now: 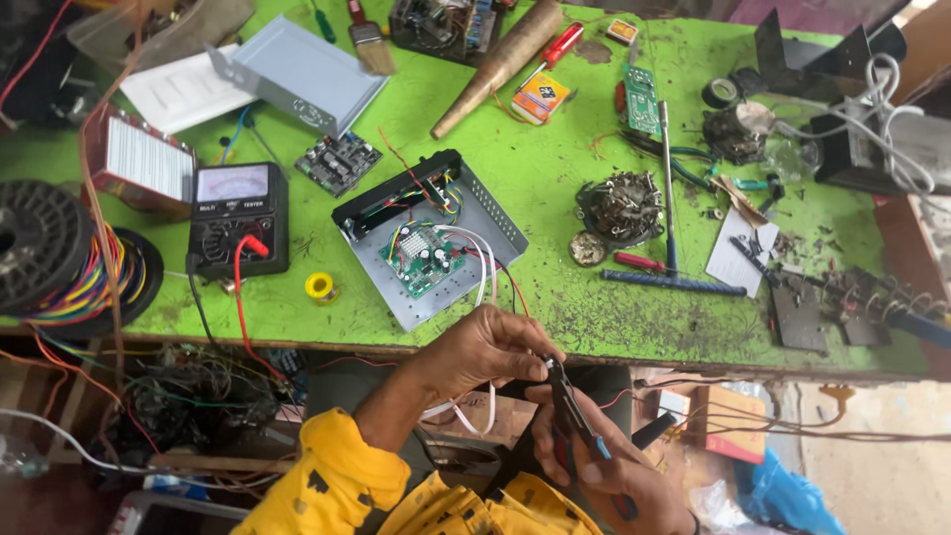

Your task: The person works on an open electronic device, stripping and connecting wires to a circuit board inside a metal chassis. They use pliers to cut wire ends and repeatedly insert and adjust wires into the board while the device remains open on the workbench.

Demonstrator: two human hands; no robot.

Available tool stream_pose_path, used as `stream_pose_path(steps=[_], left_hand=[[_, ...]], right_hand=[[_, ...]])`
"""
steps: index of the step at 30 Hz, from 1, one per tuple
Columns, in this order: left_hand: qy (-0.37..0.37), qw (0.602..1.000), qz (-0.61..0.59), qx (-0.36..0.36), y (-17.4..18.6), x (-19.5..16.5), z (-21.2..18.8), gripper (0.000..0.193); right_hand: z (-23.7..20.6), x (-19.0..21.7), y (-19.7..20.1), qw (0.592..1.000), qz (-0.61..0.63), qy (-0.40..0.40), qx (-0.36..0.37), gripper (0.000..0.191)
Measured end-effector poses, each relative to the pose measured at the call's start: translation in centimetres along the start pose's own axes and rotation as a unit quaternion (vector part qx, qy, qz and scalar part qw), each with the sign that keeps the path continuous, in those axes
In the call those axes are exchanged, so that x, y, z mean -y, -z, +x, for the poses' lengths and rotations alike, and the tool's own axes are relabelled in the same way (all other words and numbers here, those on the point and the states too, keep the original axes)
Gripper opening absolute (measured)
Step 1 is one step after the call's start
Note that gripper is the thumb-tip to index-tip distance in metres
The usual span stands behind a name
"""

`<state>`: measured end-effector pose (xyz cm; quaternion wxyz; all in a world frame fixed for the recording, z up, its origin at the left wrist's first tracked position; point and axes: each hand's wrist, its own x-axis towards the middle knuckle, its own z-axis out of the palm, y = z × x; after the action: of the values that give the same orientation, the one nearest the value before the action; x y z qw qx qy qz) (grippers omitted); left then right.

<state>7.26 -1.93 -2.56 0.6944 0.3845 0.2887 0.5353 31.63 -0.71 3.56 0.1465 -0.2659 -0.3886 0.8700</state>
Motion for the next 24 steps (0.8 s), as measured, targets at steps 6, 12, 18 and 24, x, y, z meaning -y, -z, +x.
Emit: stream_pose_path(steps=[6,12,18,24], left_hand=[[0.030,0.999,0.011,-0.025,1.7,-0.6,0.7,0.026],[-0.006,0.999,0.045,0.005,3.7,-1.7,1.4,0.025],[-0.012,0.997,0.079,-0.009,4.5,-2.6,1.5,0.024],[0.028,0.997,0.029,-0.061,3.8,-2.4,1.4,0.030]], right_hand=[[2.4,1.0,0.7,0.991,0.077,-0.035,0.103,0.099],[4.1,1.3,1.3,0.988,0.107,-0.049,0.095,0.093],[5.8,0.3,1.8,0.994,0.058,-0.018,0.095,0.098],[6.1,0.4,2.6,0.996,0.029,-0.003,0.090,0.099]])
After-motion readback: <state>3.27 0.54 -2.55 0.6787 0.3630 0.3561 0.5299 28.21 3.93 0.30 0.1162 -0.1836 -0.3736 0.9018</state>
